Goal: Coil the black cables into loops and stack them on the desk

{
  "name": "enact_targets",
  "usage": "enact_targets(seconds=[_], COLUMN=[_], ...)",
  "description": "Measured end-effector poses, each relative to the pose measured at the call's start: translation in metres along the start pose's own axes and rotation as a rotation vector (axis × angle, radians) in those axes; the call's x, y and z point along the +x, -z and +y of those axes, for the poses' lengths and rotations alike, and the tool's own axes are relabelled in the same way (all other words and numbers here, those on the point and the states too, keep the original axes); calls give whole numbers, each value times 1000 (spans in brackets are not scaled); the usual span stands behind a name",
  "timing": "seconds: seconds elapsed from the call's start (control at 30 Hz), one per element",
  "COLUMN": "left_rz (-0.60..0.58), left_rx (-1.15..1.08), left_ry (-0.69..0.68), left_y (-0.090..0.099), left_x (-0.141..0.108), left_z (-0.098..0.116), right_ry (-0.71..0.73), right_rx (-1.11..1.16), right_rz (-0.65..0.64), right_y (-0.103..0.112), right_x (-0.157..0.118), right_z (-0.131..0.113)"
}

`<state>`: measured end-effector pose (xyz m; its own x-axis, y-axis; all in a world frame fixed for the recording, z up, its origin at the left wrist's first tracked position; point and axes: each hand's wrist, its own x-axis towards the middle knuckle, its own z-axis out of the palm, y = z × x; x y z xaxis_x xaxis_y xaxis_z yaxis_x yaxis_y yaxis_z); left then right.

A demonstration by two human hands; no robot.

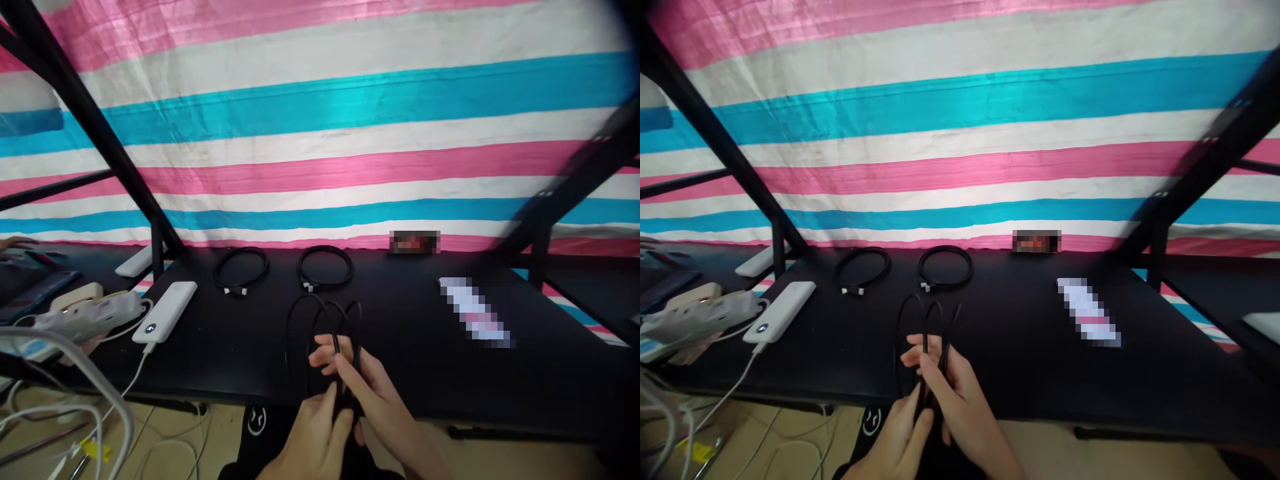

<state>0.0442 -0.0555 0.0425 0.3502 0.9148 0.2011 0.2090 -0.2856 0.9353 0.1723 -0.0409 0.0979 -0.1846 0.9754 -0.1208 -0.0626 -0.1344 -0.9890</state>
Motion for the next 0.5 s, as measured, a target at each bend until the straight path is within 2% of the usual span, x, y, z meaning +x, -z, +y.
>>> enact_targets(seconds=[0.13, 0.27, 0.33, 0.5], left_rz=[172, 580, 736, 883], left_rx=[-181, -397, -462, -546], left_ry=[67, 118, 138, 141], left_y=[12, 42, 63, 109], left_x=[4, 8, 8, 10], left_z=[4, 6, 7, 11], right_ry=[38, 20, -4, 7], right_rx=[113, 229, 207, 76], right_rz=[128, 173, 208, 419], right_y=[5, 21, 32, 59], right_x=[3, 5, 3, -6], right_z=[2, 5, 7, 9])
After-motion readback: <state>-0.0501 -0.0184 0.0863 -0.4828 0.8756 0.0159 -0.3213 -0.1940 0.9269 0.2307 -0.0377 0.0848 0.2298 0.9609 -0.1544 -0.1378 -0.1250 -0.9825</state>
